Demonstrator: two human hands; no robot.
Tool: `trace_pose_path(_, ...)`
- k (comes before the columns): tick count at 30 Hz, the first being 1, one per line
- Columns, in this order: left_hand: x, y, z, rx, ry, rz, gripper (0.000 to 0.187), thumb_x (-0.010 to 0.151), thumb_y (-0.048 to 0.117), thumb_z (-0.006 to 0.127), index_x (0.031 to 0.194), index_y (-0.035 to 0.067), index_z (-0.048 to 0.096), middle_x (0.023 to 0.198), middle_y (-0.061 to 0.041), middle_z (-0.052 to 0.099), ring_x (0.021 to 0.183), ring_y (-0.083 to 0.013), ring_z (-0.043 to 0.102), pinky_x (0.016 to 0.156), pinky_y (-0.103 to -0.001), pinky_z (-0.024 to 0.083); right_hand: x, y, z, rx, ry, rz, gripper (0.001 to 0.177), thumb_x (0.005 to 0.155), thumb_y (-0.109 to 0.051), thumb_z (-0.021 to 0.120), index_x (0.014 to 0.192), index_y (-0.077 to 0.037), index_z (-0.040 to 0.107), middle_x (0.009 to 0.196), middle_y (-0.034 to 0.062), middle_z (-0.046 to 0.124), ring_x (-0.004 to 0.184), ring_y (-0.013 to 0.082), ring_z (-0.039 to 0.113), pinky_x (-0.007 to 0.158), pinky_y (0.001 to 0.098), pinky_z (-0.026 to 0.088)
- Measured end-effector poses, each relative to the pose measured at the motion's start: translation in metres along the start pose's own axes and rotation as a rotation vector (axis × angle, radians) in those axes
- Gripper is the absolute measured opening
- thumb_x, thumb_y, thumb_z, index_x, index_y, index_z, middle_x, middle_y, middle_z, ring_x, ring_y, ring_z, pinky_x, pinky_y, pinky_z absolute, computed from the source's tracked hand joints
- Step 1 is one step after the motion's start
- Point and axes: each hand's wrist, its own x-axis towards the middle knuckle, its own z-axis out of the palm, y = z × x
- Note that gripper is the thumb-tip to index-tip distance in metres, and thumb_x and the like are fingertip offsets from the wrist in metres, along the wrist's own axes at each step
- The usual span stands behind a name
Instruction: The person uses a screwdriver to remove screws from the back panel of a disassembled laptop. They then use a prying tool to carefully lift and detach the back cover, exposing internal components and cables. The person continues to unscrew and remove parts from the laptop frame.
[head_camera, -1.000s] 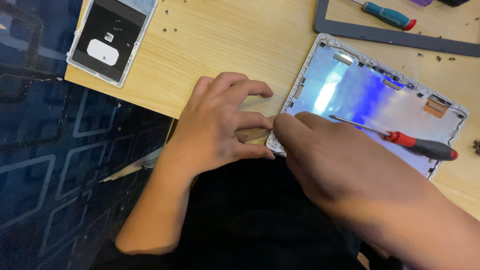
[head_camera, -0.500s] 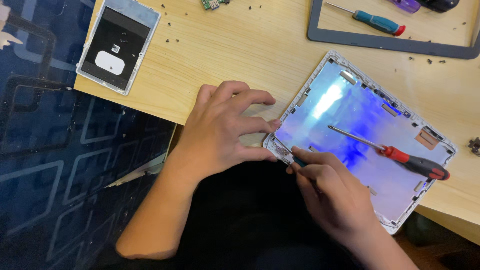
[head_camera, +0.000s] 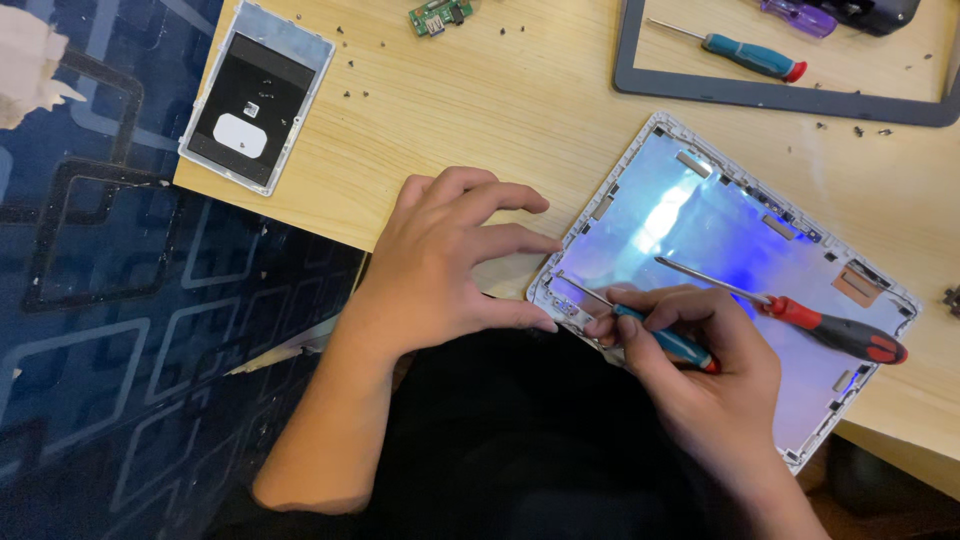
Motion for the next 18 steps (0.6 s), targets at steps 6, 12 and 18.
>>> trace_pose_path(6,0.005,0.007,0.001,-0.048,0.011,0.012,0.02,0.09,0.057,0.074,0.106,0.048,0.081,0.132,0.018,0.067,0.119,-0.019,0.056,0.091,-0.041,0.029,0.0,0.013,-0.008,0.069,-0.082,-0.079,0.018,0.091,0.003,0.073,0.091,-0.004,0.056,0.103,0.0201,0.077,0.102,0.0238,0.081,0.091,0.031,0.068)
trace_pose_path(12,0.003,0.001,0.007,-0.078,0.131,0.048,0.01,0.089,0.05,0.082,0.096,0.044,0.081,0.121,0.018,0.072,0.11,-0.0179,0.059,0.094,-0.04,0.033,0.009,0.014,-0.013,0.015,-0.145,-0.119,0.018,0.09,0.0,0.075,0.09,-0.006,0.059,0.107,0.0166,0.079,0.105,0.0245,0.083,0.095,0.0305,0.064)
trace_pose_path(18,0.004,-0.002,0.002,-0.185,0.173,0.037,0.008,0.091,0.034,0.086,0.096,0.031,0.081,0.111,0.014,0.075,0.105,-0.017,0.062,0.095,-0.037,0.036,0.008,0.026,-0.016,0.063,-0.119,-0.156,0.017,0.09,0.003,0.073,0.092,-0.003,0.057,0.108,0.0231,0.076,0.103,0.0284,0.082,0.097,0.0349,0.067)
